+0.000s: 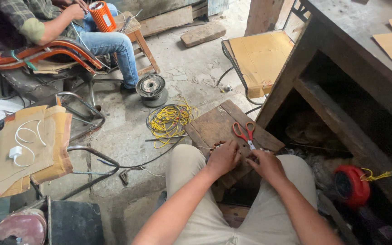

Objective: The person uses red-handled scissors to trim and adjust white binding wire on a copper-wound motor stator. The person repeatedly cuts wire ends and presses the wire into the stator slots to secure the windings.

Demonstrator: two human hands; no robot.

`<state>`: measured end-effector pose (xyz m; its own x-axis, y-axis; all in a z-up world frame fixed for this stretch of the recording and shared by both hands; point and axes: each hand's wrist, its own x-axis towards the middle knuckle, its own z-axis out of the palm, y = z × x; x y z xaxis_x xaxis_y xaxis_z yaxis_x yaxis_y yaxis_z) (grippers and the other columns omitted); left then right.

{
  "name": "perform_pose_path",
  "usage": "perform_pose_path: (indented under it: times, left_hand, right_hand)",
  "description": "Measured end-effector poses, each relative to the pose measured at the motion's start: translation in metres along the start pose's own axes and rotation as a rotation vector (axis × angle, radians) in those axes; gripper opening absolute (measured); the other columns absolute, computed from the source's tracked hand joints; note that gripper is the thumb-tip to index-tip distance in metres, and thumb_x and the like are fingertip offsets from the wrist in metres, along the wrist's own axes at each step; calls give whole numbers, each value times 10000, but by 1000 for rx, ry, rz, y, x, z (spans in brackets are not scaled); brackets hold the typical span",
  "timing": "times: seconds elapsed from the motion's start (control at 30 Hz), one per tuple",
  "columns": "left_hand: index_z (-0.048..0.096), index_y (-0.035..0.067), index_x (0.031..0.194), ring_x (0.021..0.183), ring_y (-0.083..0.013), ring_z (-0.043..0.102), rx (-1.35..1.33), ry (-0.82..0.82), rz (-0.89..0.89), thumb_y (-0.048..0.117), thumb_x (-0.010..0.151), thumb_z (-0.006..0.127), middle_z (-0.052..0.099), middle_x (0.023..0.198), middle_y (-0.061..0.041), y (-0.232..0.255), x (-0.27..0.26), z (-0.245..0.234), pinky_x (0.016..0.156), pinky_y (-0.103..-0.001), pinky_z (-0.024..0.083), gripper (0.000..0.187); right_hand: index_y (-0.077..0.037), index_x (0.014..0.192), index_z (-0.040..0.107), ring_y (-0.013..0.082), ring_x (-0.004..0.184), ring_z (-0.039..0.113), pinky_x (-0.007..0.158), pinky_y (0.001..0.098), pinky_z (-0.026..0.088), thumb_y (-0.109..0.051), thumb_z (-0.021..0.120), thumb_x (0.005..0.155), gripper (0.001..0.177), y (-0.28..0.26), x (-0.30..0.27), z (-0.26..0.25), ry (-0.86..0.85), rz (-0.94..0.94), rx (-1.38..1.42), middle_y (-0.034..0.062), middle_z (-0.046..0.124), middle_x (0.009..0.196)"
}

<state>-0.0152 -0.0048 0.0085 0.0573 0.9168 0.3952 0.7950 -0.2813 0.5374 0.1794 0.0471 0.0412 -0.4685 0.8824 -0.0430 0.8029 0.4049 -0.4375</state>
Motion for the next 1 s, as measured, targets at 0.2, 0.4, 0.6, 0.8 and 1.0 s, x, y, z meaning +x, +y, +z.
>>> perform_pose_path:
  times: [0.2, 0.4, 0.6, 0.8, 1.0]
  left_hand:
    - [664, 131, 1000, 970, -305, 672, 82, -105, 167, 308, 840, 725, 636, 994, -73, 9, -2, -13, 689, -451, 557, 247]
    - [634, 100, 1071, 1012, -289, 673, 99, -129, 121, 265, 940, 684, 614, 1090, -75, 13, -1, -2, 708, -436, 572, 217]
    - [631, 85, 990, 949, -327, 667, 1, -98, 116, 366, 780, 755, 626, 1001, -96, 5, 0, -15, 712, -464, 552, 372]
    - [635, 86, 984, 961, -317, 667, 47, -122, 73, 288, 932, 650, 628, 1014, -86, 2, 1, 1, 709, -454, 549, 209]
    - [642, 91, 916, 934, -338, 663, -32, -44, 55, 360, 1027, 612, 628, 975, -118, 1, 4, 0, 747, -472, 542, 293]
  right_hand:
    - [-146, 971, 760, 316, 884, 728, 748, 447, 572, -301, 773, 814, 220, 1, -1, 3, 39, -52, -8, 90, 766, 938]
    - [-159, 1000, 764, 310, 879, 730, 750, 443, 573, -318, 766, 829, 233, 1, -4, 2, 25, -25, -24, 92, 769, 942]
    - [-173, 1028, 763, 292, 870, 741, 746, 426, 573, -285, 757, 836, 222, 1, -3, 0, -22, 7, 2, 85, 771, 945]
    - [-142, 1004, 746, 307, 859, 726, 720, 435, 563, -266, 774, 813, 230, 3, -5, 4, -7, -51, 19, 96, 754, 952]
    - [-141, 1033, 729, 303, 855, 731, 726, 432, 564, -302, 778, 828, 265, 3, 2, 7, -16, -44, 51, 97, 755, 932]
